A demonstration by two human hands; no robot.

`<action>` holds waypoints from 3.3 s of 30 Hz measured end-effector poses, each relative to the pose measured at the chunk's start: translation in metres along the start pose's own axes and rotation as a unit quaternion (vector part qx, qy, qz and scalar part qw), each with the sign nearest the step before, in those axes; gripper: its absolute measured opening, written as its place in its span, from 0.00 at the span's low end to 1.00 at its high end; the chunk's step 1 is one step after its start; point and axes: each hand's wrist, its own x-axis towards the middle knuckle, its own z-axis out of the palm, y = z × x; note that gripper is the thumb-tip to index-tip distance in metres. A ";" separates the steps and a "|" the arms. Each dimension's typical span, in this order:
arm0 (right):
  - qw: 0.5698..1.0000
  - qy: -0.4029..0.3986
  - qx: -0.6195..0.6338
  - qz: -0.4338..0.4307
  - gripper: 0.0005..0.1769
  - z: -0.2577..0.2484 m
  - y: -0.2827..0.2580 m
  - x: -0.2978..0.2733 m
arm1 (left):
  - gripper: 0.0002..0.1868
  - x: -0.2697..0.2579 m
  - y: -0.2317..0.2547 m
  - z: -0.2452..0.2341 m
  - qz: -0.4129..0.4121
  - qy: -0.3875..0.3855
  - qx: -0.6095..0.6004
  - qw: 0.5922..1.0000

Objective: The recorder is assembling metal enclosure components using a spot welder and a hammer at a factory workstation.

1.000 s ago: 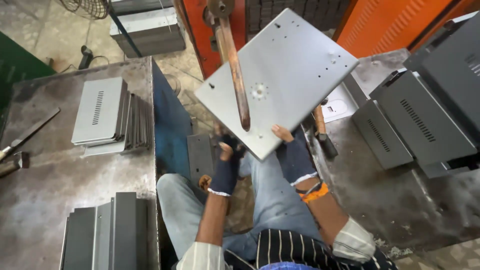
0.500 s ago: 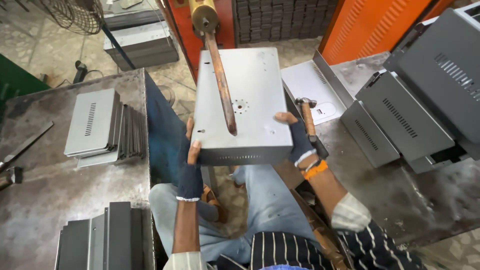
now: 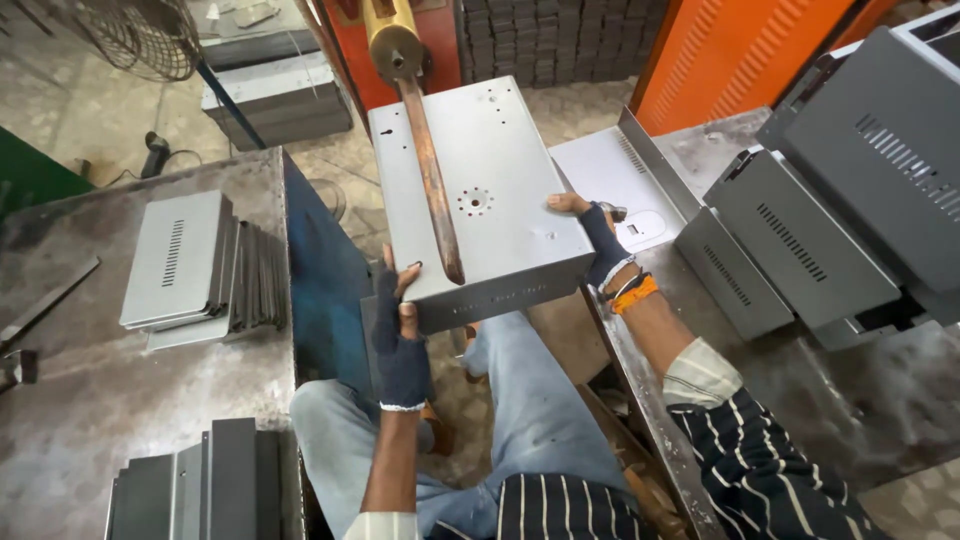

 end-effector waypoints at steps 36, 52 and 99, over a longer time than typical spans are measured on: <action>0.995 -0.092 0.041 -0.014 0.28 -0.030 0.018 0.026 | 0.24 -0.007 -0.037 0.031 0.029 0.120 -0.108 0.986; 0.997 -0.055 0.037 -0.048 0.27 -0.030 0.003 0.008 | 0.26 -0.005 -0.045 0.048 -0.002 0.132 -0.129 0.983; 0.996 -0.088 0.017 -0.015 0.35 -0.014 -0.020 -0.016 | 0.40 -0.015 -0.025 0.032 -0.142 0.060 -0.172 0.973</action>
